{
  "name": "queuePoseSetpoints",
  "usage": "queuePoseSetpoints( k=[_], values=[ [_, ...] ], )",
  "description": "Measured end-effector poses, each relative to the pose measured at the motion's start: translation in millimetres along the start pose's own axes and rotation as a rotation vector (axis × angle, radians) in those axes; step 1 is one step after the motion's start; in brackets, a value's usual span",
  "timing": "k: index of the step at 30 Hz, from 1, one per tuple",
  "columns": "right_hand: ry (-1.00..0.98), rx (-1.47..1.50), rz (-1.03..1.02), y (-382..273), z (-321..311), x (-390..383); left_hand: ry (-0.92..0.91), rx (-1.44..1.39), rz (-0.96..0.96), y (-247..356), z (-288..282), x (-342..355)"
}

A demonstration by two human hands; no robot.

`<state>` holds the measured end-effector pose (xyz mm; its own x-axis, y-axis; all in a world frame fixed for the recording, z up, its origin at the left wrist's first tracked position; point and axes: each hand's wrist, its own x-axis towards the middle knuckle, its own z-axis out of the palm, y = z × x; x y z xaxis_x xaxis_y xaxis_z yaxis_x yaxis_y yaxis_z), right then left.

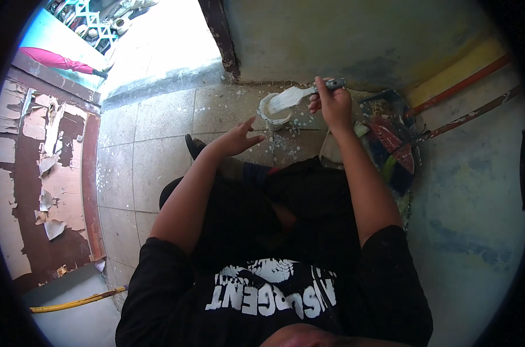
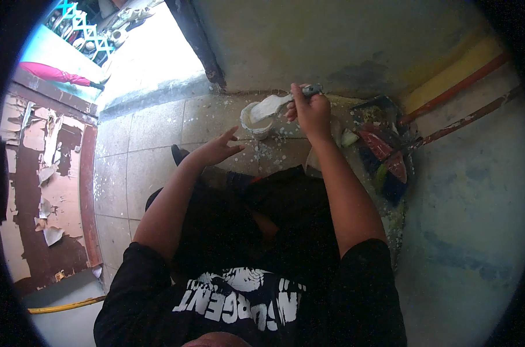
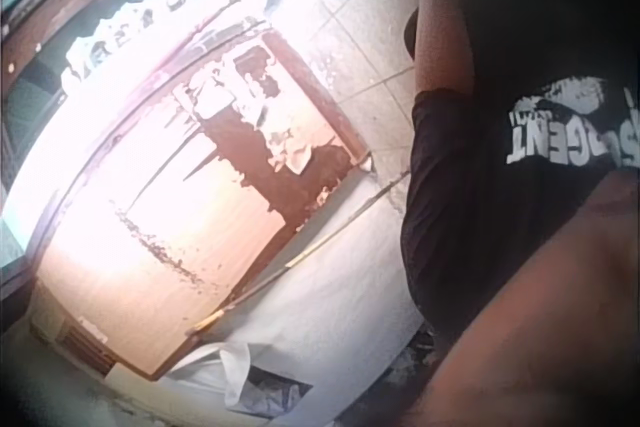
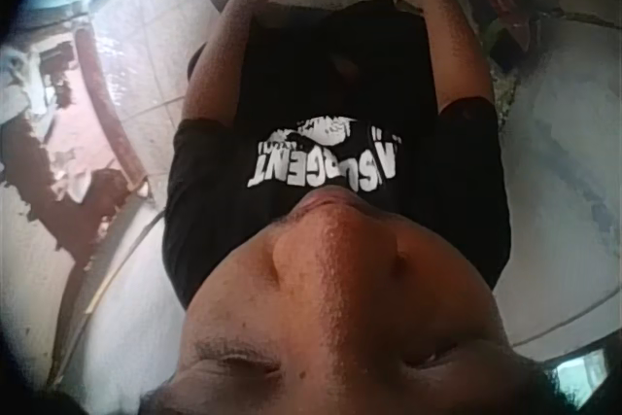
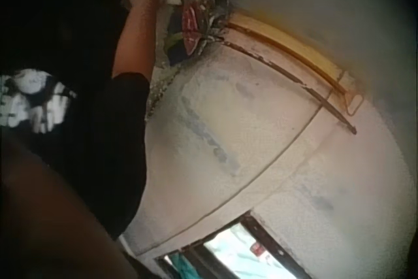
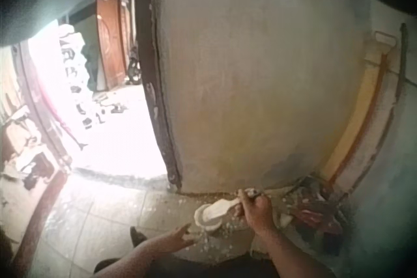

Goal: The person is applying white plaster or putty to a wall using a putty knife to repair damaged sections.

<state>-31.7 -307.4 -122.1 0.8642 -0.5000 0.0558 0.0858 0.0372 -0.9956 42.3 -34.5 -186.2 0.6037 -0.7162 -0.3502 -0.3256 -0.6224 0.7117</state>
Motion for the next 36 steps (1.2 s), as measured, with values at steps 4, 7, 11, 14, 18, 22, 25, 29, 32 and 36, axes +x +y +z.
queuePoseSetpoints(
  k=[4,7,11,14,18,22,25,29,32,36],
  values=[
    [0.075,0.045,0.073,-1.8,-9.3,5.0,-0.105,0.078,-0.067,-7.5,-3.4,-0.1],
    [0.11,0.059,0.103,0.9,-16.1,8.2,-0.205,0.002,-0.142,-10.2,-4.5,0.2],
    [0.201,0.128,0.22,9.5,-25.1,13.3,-0.264,-0.046,-0.169,-14.6,-3.0,2.0],
    [0.225,0.153,0.275,16.7,-30.7,16.5,-0.306,-0.064,-0.176,-19.4,-0.5,2.8],
    [0.245,0.301,0.338,20.4,-38.3,22.1,-0.318,-0.069,-0.168,-23.5,-0.6,3.9],
    [0.183,0.315,0.293,20.3,-47.1,25.6,-0.307,-0.076,-0.17,-23.4,-1.1,3.7],
    [0.203,0.267,0.268,22.8,-51.8,26.5,-0.317,-0.073,-0.172,-23.7,-0.6,3.9],
    [0.202,0.311,0.286,27.7,-56.5,31.7,-0.326,-0.084,-0.189,-26.8,-0.4,5.3],
    [0.212,0.315,0.28,30.9,-61.5,36.7,-0.324,-0.078,-0.193,-28.6,0.5,4.6],
    [0.238,0.33,0.267,36.2,-68.6,39.7,-0.297,-0.057,-0.206,-26.8,0.3,2.5]
  ],
)
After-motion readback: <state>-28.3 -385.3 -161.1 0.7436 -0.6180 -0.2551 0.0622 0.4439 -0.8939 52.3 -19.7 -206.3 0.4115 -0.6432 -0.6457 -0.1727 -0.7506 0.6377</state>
